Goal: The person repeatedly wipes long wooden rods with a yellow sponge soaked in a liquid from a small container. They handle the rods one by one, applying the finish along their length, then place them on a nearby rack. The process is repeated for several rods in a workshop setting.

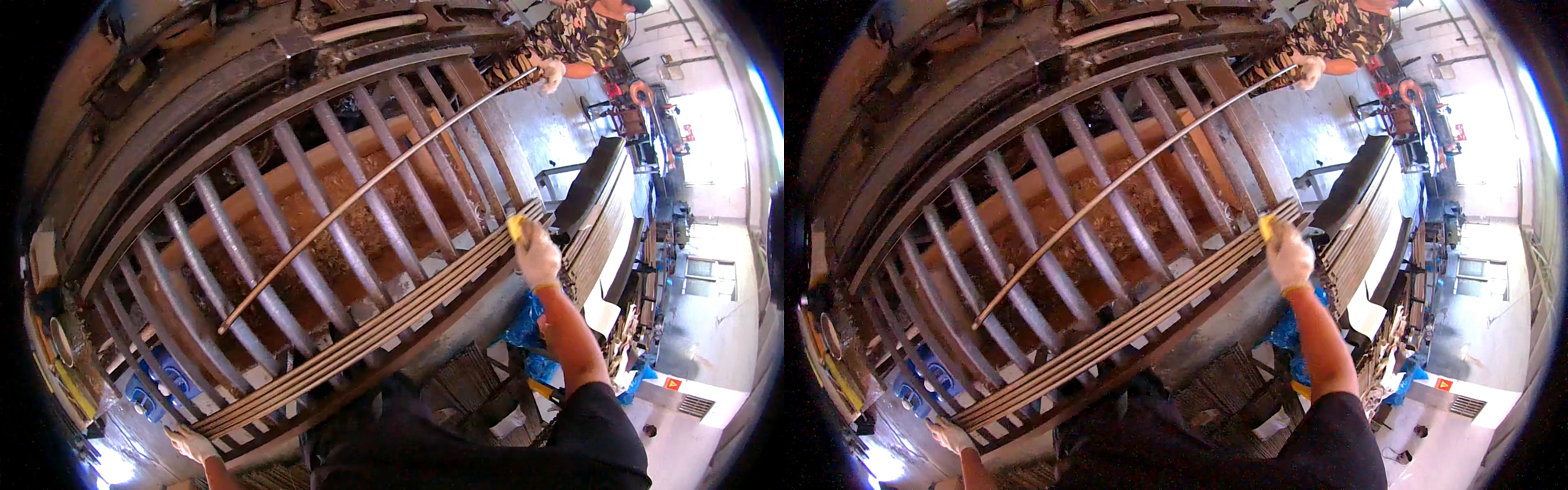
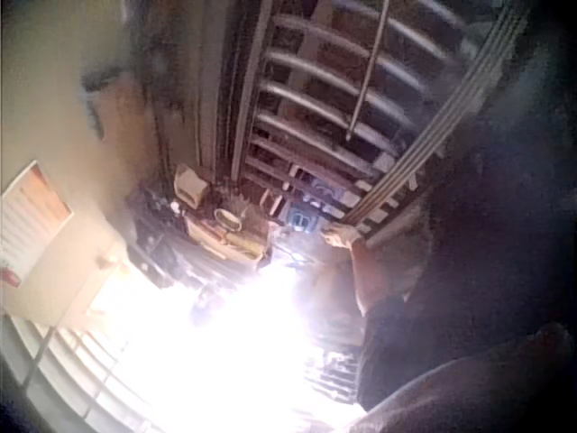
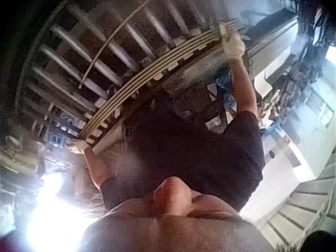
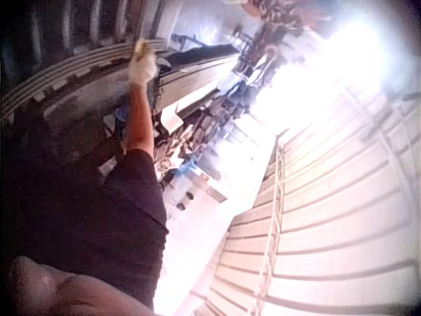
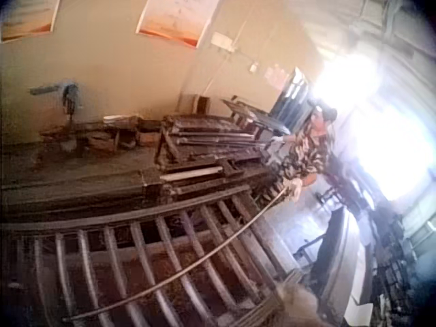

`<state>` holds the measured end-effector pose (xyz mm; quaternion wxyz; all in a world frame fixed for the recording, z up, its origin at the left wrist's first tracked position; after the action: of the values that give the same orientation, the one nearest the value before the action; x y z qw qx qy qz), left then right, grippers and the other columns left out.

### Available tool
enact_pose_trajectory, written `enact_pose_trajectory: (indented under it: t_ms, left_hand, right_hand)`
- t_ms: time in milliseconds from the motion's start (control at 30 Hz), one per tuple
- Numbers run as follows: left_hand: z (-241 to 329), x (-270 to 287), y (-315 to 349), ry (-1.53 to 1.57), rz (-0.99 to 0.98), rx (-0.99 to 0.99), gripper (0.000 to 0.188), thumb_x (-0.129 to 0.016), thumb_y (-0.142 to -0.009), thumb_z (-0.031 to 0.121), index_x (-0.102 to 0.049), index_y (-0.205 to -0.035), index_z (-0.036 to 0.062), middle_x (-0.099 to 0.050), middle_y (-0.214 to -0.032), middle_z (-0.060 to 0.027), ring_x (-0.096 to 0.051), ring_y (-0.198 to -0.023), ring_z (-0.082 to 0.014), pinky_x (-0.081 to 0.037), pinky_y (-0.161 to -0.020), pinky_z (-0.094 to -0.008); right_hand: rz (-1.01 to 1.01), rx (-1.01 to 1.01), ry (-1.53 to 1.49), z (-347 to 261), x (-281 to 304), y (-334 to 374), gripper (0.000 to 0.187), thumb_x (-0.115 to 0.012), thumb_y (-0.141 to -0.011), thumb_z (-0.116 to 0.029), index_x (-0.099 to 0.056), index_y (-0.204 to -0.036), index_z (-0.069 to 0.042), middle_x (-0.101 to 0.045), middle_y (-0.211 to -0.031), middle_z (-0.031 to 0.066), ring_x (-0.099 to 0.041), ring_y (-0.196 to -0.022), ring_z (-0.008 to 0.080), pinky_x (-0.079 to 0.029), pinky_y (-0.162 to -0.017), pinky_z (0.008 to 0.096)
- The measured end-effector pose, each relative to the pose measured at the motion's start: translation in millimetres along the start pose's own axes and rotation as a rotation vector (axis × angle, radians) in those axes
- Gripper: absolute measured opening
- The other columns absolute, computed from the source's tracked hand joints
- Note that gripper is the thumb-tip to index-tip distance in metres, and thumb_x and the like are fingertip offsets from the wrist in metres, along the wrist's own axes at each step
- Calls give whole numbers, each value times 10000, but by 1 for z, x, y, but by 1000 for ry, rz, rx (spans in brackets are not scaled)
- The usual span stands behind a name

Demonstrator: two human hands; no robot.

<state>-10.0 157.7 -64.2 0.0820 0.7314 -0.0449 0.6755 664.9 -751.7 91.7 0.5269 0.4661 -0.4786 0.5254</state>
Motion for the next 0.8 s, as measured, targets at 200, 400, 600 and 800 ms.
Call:
enact_pose_trajectory:
  t_ms: [200, 400, 600, 800]
  left_hand:
    - [21, 3, -2, 79, 9, 0, 671, -439, -1247, 493, -378, -1787, 100, -518, -1709, -303, -531, -1530, -514, -454, -1263, -584]
    - [46, 28, 37, 573, -178, 82, 680, -492, -1241, 373, -361, -1795, 1, -426, -1797, -275, -493, -1598, -432, -406, -1342, -502]
    - [24, 22, 5, -47, 19, -283, 641, -589, -1181, 362, -479, -1718, 29, -505, -1728, -268, -456, -1589, -494, -368, -1332, -550]
    - [94, 55, 18, 85, 27, -95, 648, -674, -1134, 427, -532, -1678, 107, -554, -1649, -316, -601, -1420, -544, -518, -1169, -618]
  right_hand:
    - [-104, -254, 84, 147, -31, -109, 576, -726, -1048, -366, -557, -1573, -200, -709, -1477, 234, -740, -1271, 474, -601, -1044, 580]
    - [132, -286, -310, 113, -21, -89, 642, -754, -1067, -349, -587, -1647, -128, -693, -1553, 247, -712, -1377, 443, -569, -1150, 497]
    - [-157, -182, -359, -11, -9, 27, 666, -731, -1062, -365, -582, -1612, -20, -766, -1415, 261, -761, -1298, 408, -569, -1113, 487]
    - [-204, -145, -462, -167, -19, 169, 612, -816, -1010, -347, -628, -1505, -40, -798, -1262, 272, -787, -1160, 475, -612, -1002, 531]
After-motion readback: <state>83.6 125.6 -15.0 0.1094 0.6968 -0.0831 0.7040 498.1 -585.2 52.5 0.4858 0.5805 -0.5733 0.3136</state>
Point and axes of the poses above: each hand's wrist, its own y-axis away from the middle knuckle, its own x-axis out of the back of the hand, z = x × y, the point moved 7 cm from there along -y, towards the middle knuckle
